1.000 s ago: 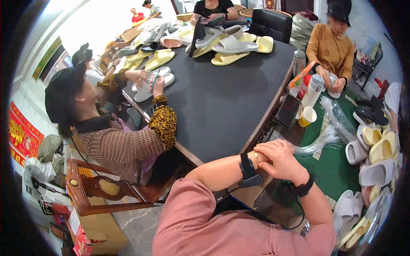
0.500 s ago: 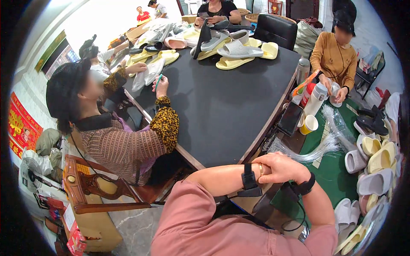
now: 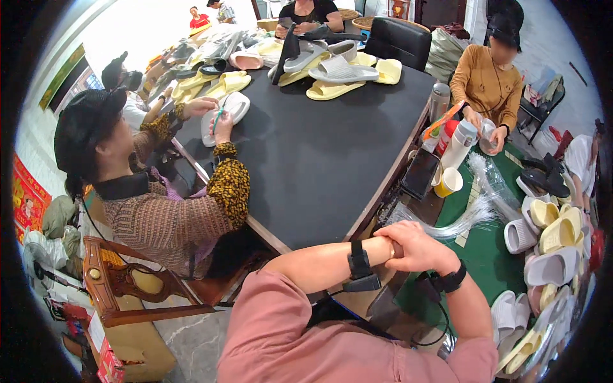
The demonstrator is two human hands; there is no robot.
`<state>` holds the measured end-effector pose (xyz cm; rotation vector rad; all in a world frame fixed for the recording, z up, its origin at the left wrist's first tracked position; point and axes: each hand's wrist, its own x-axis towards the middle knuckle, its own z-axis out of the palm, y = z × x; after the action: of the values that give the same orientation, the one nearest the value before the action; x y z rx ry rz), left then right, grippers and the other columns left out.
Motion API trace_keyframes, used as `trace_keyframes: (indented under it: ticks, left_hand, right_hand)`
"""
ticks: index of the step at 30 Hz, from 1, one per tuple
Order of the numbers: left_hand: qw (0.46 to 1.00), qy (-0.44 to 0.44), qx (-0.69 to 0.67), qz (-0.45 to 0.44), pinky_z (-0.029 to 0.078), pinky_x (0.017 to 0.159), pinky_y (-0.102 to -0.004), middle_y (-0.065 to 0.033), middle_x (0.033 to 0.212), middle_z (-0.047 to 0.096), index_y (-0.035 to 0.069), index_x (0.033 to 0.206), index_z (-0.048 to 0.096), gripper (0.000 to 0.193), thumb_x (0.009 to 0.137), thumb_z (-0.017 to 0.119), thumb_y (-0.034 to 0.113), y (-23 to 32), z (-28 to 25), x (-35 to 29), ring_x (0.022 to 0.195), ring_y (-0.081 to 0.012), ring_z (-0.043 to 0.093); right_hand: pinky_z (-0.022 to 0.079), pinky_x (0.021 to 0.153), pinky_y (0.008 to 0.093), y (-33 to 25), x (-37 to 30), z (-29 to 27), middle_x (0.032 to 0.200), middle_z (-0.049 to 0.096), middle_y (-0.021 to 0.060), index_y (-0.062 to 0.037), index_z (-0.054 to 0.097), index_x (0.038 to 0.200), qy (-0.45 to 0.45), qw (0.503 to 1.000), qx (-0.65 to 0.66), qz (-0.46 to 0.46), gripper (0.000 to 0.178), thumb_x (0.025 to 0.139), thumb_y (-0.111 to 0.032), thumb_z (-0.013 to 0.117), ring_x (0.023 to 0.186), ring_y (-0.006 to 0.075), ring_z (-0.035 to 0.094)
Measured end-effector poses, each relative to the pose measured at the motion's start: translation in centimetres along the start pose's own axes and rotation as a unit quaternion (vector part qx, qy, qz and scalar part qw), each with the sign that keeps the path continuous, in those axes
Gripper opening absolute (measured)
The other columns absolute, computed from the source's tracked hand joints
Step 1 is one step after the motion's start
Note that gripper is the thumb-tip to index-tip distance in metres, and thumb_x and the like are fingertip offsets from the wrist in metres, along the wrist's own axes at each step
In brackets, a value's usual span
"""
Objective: Manually assembling and inspecting slippers and shoe components in a factory workshop.
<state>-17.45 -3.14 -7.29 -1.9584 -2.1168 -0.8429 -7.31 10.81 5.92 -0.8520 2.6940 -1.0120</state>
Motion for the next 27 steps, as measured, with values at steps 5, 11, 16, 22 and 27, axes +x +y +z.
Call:
trace_keyframes:
  ticks: [5,11,16,22,27]
  left_hand:
    - [0.995,-0.025,-0.092,0.036,0.042,0.099,-0.0378,-0.0147,0.119,0.058,0.011,0.113,0.060,0.037,0.079,0.060,0.027,-1.3,0.3,-1.4,0.113,-0.0258,0.053]
    - [0.913,-0.352,-0.072,-0.191,0.051,0.083,-0.0467,-0.0188,0.100,0.068,0.005,0.103,0.067,0.029,0.082,0.061,0.023,3.5,-4.5,8.0,0.095,-0.0364,0.064]
    - [0.941,-0.298,-0.070,-0.141,0.050,0.087,-0.0428,-0.0175,0.102,0.068,0.005,0.116,0.062,0.040,0.082,0.064,0.027,1.9,-3.5,6.2,0.097,-0.0345,0.063]
    - [0.945,-0.290,-0.076,-0.130,0.049,0.089,-0.0414,-0.0187,0.105,0.066,0.004,0.116,0.061,0.041,0.082,0.065,0.026,2.2,-2.4,5.6,0.099,-0.0348,0.062]
    - [0.968,-0.231,-0.032,-0.091,0.043,0.099,-0.0427,-0.0172,0.126,0.055,0.005,0.121,0.059,0.047,0.080,0.068,0.024,2.8,-1.3,6.6,0.117,-0.0362,0.050]
  right_hand:
    - [0.035,0.101,0.0426,0.7,-1.7,-0.1,0.115,0.061,0.0126,-0.0089,0.058,0.122,0.070,0.997,-0.007,0.037,0.059,0.068,-0.028,0.073,0.112,0.0308,0.052]
    - [0.045,0.091,0.0400,4.7,-7.1,2.1,0.107,0.061,0.0136,-0.0046,0.060,0.110,0.318,0.936,-0.073,0.129,0.038,0.079,-0.023,0.070,0.101,0.0303,0.057]
    - [0.052,0.077,0.0370,7.6,-13.9,4.9,0.099,0.062,0.0107,-0.0056,0.064,0.101,0.357,0.869,-0.026,0.341,0.022,0.082,-0.016,0.066,0.085,0.0276,0.064]
    - [0.051,0.079,0.0414,10.3,-18.6,5.8,0.105,0.059,0.0116,-0.0082,0.065,0.099,0.407,0.802,-0.117,0.422,0.018,0.082,-0.014,0.066,0.089,0.0315,0.063]
    - [0.051,0.077,0.0441,11.6,-17.9,5.6,0.104,0.056,0.0109,-0.0072,0.063,0.095,0.368,0.801,-0.159,0.445,0.014,0.083,-0.014,0.065,0.088,0.0341,0.062]
